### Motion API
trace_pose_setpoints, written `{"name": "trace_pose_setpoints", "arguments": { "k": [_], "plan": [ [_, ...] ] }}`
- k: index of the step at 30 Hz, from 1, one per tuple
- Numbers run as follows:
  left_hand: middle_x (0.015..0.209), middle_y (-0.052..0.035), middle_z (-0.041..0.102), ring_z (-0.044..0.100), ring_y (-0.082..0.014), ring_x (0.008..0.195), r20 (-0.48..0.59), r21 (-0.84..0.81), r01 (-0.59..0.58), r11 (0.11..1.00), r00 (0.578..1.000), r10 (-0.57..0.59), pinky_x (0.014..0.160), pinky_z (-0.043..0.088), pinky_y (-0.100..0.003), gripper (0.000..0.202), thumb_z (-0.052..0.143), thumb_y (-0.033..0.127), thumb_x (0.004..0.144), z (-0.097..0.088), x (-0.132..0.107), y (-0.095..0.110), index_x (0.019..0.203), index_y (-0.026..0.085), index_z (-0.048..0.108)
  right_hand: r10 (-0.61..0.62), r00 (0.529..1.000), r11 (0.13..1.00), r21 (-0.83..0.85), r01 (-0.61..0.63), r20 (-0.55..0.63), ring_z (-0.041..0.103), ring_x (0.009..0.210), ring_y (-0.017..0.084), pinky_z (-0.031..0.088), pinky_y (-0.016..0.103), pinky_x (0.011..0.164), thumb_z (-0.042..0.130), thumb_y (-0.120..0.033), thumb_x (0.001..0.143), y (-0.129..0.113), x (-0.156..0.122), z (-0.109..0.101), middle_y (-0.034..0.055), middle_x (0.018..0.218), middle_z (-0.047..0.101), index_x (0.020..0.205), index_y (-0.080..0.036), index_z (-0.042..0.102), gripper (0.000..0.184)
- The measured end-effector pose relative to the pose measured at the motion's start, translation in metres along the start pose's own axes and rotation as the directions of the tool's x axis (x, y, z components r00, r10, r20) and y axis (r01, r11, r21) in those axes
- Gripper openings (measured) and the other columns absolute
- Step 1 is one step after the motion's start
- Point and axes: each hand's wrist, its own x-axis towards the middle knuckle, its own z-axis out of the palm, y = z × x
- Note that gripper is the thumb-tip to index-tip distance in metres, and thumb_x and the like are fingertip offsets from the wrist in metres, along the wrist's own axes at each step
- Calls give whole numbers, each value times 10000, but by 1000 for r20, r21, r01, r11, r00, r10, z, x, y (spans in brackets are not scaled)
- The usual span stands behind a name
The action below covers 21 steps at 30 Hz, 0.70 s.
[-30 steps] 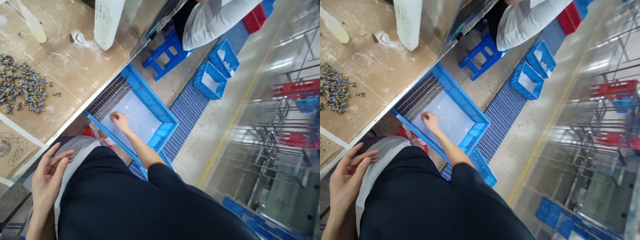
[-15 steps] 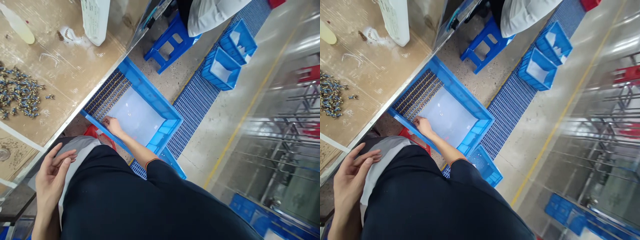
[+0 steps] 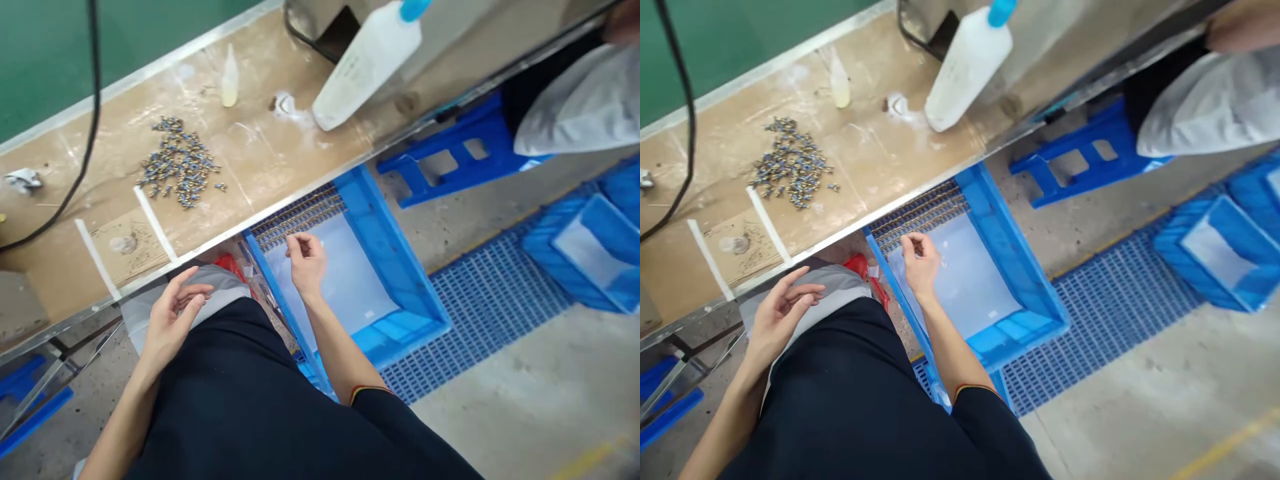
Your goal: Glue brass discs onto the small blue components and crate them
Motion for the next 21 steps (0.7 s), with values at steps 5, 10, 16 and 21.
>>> {"name": "trace_pose_setpoints", "arguments": {
  "k": [5, 10, 16, 21],
  "plan": [
    [1384, -143, 850, 847, -294, 1233, -16, -69, -26, 997, 1000, 25, 1155, 657, -465, 664, 773, 520, 1138, -9, -9, -15, 1707, 237, 580, -478, 837, 878, 98, 469, 266, 748, 869, 163, 588, 310, 852, 722, -381, 1125, -88, 33, 39, -1, 1002, 826, 1061, -244, 801, 170],
    [1394, -137, 849, 839, -300, 1250, -171, -128, -13, 992, 985, -9, 1163, 658, -468, 678, 806, 543, 1115, -30, -31, -31, 1697, 256, 608, -547, 692, 728, -142, 671, 470, 760, 1060, 243, 584, 379, 975, 621, -237, 1111, -129, 82, 85, 89, 1178, 825, 1149, -207, 816, 201],
    [1339, -149, 877, 851, -369, 1245, -341, -77, 71, 995, 935, -93, 1151, 685, -532, 596, 863, 634, 1030, -101, -90, -51, 1475, 242, 803, -280, 697, 563, -475, 676, 660, 730, 1067, 343, 577, 492, 1003, 625, -261, 1029, -159, 105, 101, 149, 1130, 789, 1052, -208, 789, 174],
    [1199, -19, 915, 877, -306, 1109, -649, -21, 37, 999, 760, -42, 1027, 727, -481, 295, 887, 517, 1039, -168, -180, -35, 1296, 371, 894, -212, 625, 503, -465, 729, 751, 702, 872, 377, 491, 543, 754, 627, -428, 870, -163, 103, 93, 198, 952, 778, 763, -350, 627, 133]
  ]
}}
